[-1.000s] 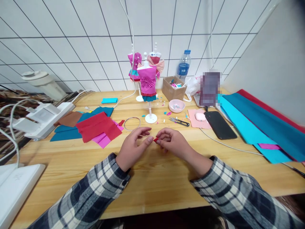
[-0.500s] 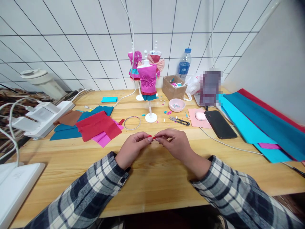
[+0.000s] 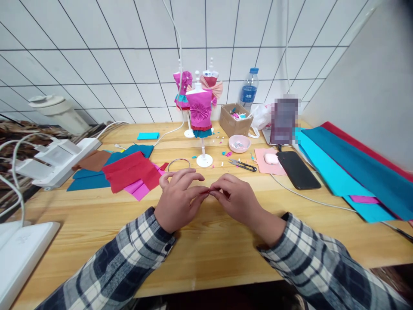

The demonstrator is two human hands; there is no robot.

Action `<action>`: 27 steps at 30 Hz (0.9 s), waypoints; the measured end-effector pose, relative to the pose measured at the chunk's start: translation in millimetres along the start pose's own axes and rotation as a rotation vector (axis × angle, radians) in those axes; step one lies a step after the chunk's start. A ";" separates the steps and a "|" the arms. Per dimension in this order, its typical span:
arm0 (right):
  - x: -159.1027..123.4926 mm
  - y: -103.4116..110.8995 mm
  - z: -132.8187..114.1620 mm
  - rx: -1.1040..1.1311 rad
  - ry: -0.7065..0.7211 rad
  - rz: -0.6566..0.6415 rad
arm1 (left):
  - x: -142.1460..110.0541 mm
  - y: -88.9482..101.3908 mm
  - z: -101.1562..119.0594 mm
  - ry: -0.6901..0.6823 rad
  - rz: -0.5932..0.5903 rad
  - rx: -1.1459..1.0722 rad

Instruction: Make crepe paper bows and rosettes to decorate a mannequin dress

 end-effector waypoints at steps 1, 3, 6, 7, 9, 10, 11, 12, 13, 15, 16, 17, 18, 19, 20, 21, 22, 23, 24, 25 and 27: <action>0.3 -0.7 -0.6 0.012 -0.008 0.000 | -0.3 0.4 1.1 -0.008 0.015 0.013; 2.2 0.1 2.4 0.038 -0.026 -0.022 | -0.3 0.3 1.9 -0.017 0.027 0.026; 6.8 11.3 26.6 -0.038 -0.061 -0.076 | 0.7 -2.3 -2.9 0.011 0.012 -0.015; 8.2 18.7 40.3 -0.124 -0.078 -0.064 | 1.2 -3.7 -5.7 0.025 0.003 -0.057; 9.3 34.4 73.0 -0.348 -0.183 -0.037 | 1.6 -6.4 -11.0 0.052 -0.014 -0.177; 8.9 39.8 88.7 -0.428 -0.249 -0.054 | 1.5 -7.7 -12.8 0.061 -0.027 -0.240; 8.3 43.2 102.3 -0.478 -0.313 -0.089 | 1.3 -8.7 -14.0 0.071 -0.041 -0.293; 7.7 44.6 112.6 -0.507 -0.363 -0.132 | 0.9 -9.5 -14.4 0.080 -0.056 -0.332; 7.2 45.0 119.2 -0.529 -0.403 -0.165 | 0.3 -10.1 -14.0 0.089 -0.074 -0.355; 6.9 44.7 123.1 -0.556 -0.459 -0.181 | -0.9 -10.5 -11.9 0.109 -0.111 -0.387; 7.1 44.3 121.4 -0.558 -0.468 -0.174 | -1.5 -10.6 -10.8 0.123 -0.129 -0.400; 7.5 44.1 118.3 -0.555 -0.463 -0.160 | -1.9 -10.8 -10.1 0.141 -0.147 -0.409; 7.8 44.2 114.3 -0.542 -0.457 -0.139 | -2.2 -11.1 -9.8 0.164 -0.165 -0.413; 7.7 44.7 110.0 -0.519 -0.456 -0.111 | -2.3 -11.5 -10.3 0.190 -0.178 -0.411; 7.3 45.3 105.5 -0.480 -0.463 -0.076 | -2.2 -11.9 -11.6 0.220 -0.186 -0.407; 6.4 45.3 100.7 -0.420 -0.478 -0.040 | -2.0 -12.2 -13.6 0.256 -0.186 -0.405; 5.2 43.9 95.4 -0.333 -0.498 -0.009 | -1.7 -12.3 -16.4 0.298 -0.179 -0.412; 4.2 40.6 88.7 -0.223 -0.508 0.014 | -1.4 -12.3 -20.0 0.350 -0.168 -0.430; 3.4 35.2 80.5 -0.091 -0.503 0.022 | -1.2 -12.4 -23.9 0.409 -0.157 -0.461; 2.7 28.3 70.9 0.046 -0.491 0.026 | -1.2 -12.9 -28.0 0.473 -0.150 -0.502; 1.2 12.9 49.3 0.292 -0.457 0.052 | -1.9 -14.6 -35.1 0.602 -0.152 -0.603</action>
Point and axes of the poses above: each hand's wrist, its own x-axis towards the middle knuckle, its own y-axis out of the back of the hand, z = x × y, the point moved 4 cm from there along x, towards the middle knuckle, and after that the axes turned 10 degrees about y, right-handed, at the moved point
